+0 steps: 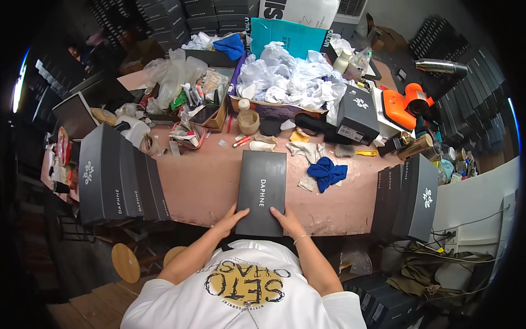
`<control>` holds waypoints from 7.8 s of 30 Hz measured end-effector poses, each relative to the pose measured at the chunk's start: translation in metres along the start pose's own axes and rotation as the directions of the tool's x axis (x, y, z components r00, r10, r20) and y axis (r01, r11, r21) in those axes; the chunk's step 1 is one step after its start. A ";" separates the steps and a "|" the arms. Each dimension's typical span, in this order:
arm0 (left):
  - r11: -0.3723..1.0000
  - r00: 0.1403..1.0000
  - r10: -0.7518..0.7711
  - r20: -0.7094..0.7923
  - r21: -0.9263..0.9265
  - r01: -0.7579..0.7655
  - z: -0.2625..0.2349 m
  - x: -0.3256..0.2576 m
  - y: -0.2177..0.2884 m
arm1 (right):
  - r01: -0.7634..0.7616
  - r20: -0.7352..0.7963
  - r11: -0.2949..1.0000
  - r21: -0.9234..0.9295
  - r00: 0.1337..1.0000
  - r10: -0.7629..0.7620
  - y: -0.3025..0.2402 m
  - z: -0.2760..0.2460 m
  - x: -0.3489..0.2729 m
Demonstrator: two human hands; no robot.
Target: Inspecting shoes, wrapping them in protective paper, and packing them into shoe boxes at a factory station.
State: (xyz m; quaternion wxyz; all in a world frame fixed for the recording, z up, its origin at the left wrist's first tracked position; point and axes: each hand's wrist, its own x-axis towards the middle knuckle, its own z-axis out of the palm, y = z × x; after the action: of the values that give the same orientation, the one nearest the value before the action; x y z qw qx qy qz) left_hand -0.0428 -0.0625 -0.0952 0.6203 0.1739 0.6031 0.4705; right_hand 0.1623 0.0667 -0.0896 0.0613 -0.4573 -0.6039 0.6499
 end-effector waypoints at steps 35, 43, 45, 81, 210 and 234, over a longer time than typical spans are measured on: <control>0.947 0.988 -0.154 0.000 -0.286 0.148 0.024 -0.011 0.064 | -0.157 0.042 0.830 0.536 0.986 0.159 -0.040 -0.076 -0.025; 0.986 0.942 0.139 -0.305 -0.045 -0.160 -0.079 -0.052 0.070 | 0.655 0.280 0.503 -0.563 0.725 -0.630 -0.082 0.063 -0.044; 0.591 0.761 0.465 -0.453 0.799 0.114 -0.123 -0.043 0.031 | 0.270 0.031 0.362 -0.892 0.836 -0.547 -0.097 0.036 -0.039; -0.194 0.748 0.413 0.519 0.853 -0.485 0.103 0.036 0.026 | 0.004 -0.423 0.594 -0.804 0.699 -0.577 0.065 -0.188 0.035; 0.358 0.386 0.905 -0.177 0.806 -0.471 -0.090 0.131 0.201 | 0.472 0.178 0.475 -0.743 0.823 -0.540 -0.045 0.020 0.139; -0.137 0.830 0.557 0.032 0.989 0.053 -0.126 0.194 0.226 | 0.450 0.150 0.495 -0.743 0.833 -0.532 -0.039 0.022 0.144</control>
State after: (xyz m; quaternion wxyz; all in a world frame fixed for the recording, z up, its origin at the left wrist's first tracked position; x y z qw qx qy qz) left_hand -0.2749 0.1593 -0.0584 0.0381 0.5818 0.8122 0.0168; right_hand 0.0464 0.1517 -0.1348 0.0782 -0.2804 -0.9176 0.2708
